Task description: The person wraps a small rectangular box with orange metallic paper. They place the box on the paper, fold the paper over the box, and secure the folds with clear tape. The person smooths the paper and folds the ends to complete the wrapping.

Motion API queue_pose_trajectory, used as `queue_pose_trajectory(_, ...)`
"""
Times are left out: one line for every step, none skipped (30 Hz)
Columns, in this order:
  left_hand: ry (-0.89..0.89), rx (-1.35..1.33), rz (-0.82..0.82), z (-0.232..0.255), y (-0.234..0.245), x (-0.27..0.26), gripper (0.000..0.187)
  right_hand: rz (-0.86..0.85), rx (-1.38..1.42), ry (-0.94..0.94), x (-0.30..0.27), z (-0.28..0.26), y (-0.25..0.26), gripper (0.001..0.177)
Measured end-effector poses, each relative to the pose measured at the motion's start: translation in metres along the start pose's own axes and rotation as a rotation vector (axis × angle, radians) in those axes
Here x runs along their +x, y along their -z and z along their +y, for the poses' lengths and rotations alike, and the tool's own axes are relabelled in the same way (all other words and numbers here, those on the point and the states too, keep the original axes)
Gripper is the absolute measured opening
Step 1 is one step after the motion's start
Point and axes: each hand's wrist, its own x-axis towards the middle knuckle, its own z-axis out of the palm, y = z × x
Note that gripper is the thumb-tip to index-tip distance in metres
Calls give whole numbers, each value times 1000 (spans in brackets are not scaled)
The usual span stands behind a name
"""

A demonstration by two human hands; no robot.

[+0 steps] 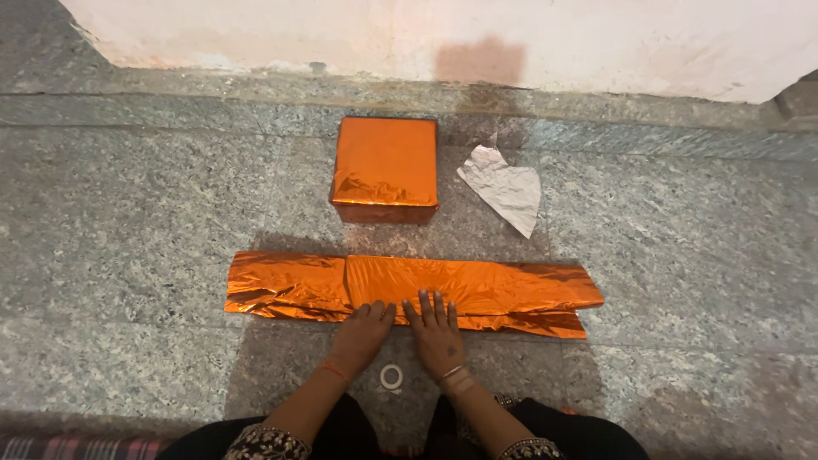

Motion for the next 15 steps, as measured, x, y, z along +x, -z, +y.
queue_pose_trajectory(-7,6,-13,-1,0,0,42,3,0,3,-1,1,-2,63)
queue_pose_trajectory(-14,11,-25,-1,-1,1,41,6,-1,7,-2,1,-4,63)
queue_pose_trajectory(-20,33,-52,-1,-2,1,39,9,0,10,-3,2,-6,63)
queue_pose_trajectory(-26,55,-78,0,-4,0,38,27,-8,13,-3,2,-7,62)
queue_pose_trajectory(-32,77,-105,1,-7,0,36,44,-15,16,-5,2,-9,62)
queue_pose_trajectory(-61,102,-55,1,-10,-1,37,61,-22,20,-5,2,-10,62)
queue_pose_trajectory(-90,128,-4,2,-13,-1,38,61,-35,22,-6,3,-11,62)
queue_pose_trajectory(-119,153,47,2,-17,-1,39,61,-48,24,-6,3,-11,62)
queue_pose_trajectory(-104,155,57,2,-22,-2,41,62,-61,27,-6,4,-12,62)
queue_pose_trajectory(-89,156,67,2,-27,-2,42,61,-50,28,-5,4,-12,62)
queue_pose_trajectory(-72,156,77,2,-31,-2,44,60,-39,30,-6,5,-13,61)
queue_pose_trajectory(-62,139,59,2,-36,-3,44,58,-27,32,-6,6,-13,61)
queue_pose_trajectory(-54,122,42,1,-39,-3,45,55,-26,30,-6,6,-13,61)
queue_pose_trajectory(-46,105,26,1,-42,-4,45,51,-24,28,-5,6,-12,60)
queue_pose_trajectory(-39,101,12,0,-45,-5,45,46,-23,27,-5,5,-11,60)
